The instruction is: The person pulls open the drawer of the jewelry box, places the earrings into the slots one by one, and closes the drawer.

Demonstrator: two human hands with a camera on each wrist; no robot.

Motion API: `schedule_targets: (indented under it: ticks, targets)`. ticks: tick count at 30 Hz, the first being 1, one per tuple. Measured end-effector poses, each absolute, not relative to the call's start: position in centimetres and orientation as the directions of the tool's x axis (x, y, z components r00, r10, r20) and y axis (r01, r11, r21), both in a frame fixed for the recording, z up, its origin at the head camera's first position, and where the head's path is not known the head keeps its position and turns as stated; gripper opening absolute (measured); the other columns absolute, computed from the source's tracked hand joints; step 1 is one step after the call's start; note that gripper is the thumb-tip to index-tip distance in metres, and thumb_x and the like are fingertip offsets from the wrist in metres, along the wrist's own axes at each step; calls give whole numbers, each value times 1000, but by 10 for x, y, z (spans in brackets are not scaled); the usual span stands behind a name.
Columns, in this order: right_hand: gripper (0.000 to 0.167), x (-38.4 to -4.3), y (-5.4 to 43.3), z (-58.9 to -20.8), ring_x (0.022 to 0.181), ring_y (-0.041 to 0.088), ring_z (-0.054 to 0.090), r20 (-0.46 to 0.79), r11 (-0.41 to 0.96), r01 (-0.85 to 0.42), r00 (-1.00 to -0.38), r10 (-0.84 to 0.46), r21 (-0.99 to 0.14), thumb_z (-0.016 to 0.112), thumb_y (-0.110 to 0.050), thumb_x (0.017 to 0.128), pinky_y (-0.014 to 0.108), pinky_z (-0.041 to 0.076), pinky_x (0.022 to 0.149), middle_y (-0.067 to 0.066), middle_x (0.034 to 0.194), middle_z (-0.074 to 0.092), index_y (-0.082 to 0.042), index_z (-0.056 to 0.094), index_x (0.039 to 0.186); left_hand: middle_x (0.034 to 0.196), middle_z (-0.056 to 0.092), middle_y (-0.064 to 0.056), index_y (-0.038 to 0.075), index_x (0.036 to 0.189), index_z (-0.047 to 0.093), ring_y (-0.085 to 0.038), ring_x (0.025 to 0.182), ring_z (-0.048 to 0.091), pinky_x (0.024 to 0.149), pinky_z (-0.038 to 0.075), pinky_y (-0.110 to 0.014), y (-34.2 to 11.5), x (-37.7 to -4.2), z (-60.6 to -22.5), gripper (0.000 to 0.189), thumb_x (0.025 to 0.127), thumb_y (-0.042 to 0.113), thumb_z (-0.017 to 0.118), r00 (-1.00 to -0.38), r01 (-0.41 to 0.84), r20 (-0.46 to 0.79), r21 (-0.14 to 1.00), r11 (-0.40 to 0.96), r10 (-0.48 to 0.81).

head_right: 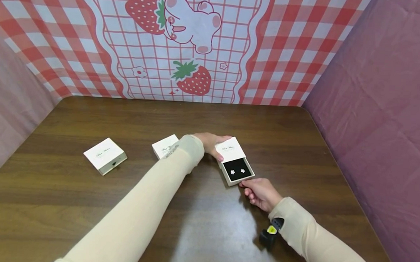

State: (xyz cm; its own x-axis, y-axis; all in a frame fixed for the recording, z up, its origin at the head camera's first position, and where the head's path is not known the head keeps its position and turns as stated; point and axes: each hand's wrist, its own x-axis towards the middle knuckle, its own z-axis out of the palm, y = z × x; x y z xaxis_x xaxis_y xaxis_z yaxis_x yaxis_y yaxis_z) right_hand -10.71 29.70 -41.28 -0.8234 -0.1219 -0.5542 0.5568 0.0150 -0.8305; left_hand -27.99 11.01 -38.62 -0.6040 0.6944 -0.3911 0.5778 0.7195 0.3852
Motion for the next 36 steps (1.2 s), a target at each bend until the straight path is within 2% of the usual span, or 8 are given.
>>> schedule_targets:
  ticks: [10, 19, 28, 33, 36]
  targets:
    - [22, -113, 296, -412, 41, -3, 42, -556, 19, 558, -822, -119, -829, 48, -9, 98, 10, 34, 41, -8, 53, 51, -8, 65, 84, 151, 38, 0, 28, 154, 19, -14, 132, 39, 106, 30, -24, 105, -266, -371, 90, 84, 45, 71, -624, 574, -388, 362, 734, 679]
    - [20, -125, 291, -411, 41, -4, 39, -531, 9, 535, -836, -136, -845, 47, -9, 99, 10, 31, 40, -8, 54, 50, -7, 63, 87, 151, 37, -1, 23, 154, 20, -15, 133, 38, 105, 29, -22, 104, -262, -363, 89, 84, 42, 72, -591, 599, -394, 370, 710, 704]
    - [20, -137, 285, -408, 41, -3, 39, -533, 24, 534, -838, -113, -845, 46, -10, 100, 10, 33, 40, -8, 54, 49, -6, 62, 88, 151, 38, 4, 28, 154, 19, -11, 131, 40, 103, 30, -19, 114, -275, -377, 94, 81, 47, 74, -596, 596, -423, 337, 728, 683]
    - [21, -143, 283, -408, 40, -3, 39, -536, 17, 538, -837, -111, -843, 45, -10, 100, 10, 33, 39, -8, 53, 49, -6, 61, 87, 150, 38, 6, 35, 153, 19, -10, 131, 39, 102, 31, -21, 119, -279, -382, 96, 78, 50, 75, -627, 568, -440, 308, 763, 643]
    - [20, -148, 281, -408, 40, -3, 39, -536, 3, 539, -837, -106, -842, 46, -11, 100, 11, 33, 39, -8, 53, 49, -6, 61, 88, 151, 37, 6, 33, 154, 19, -11, 133, 38, 103, 31, -21, 118, -277, -379, 95, 79, 50, 74, -623, 576, -441, 301, 760, 646]
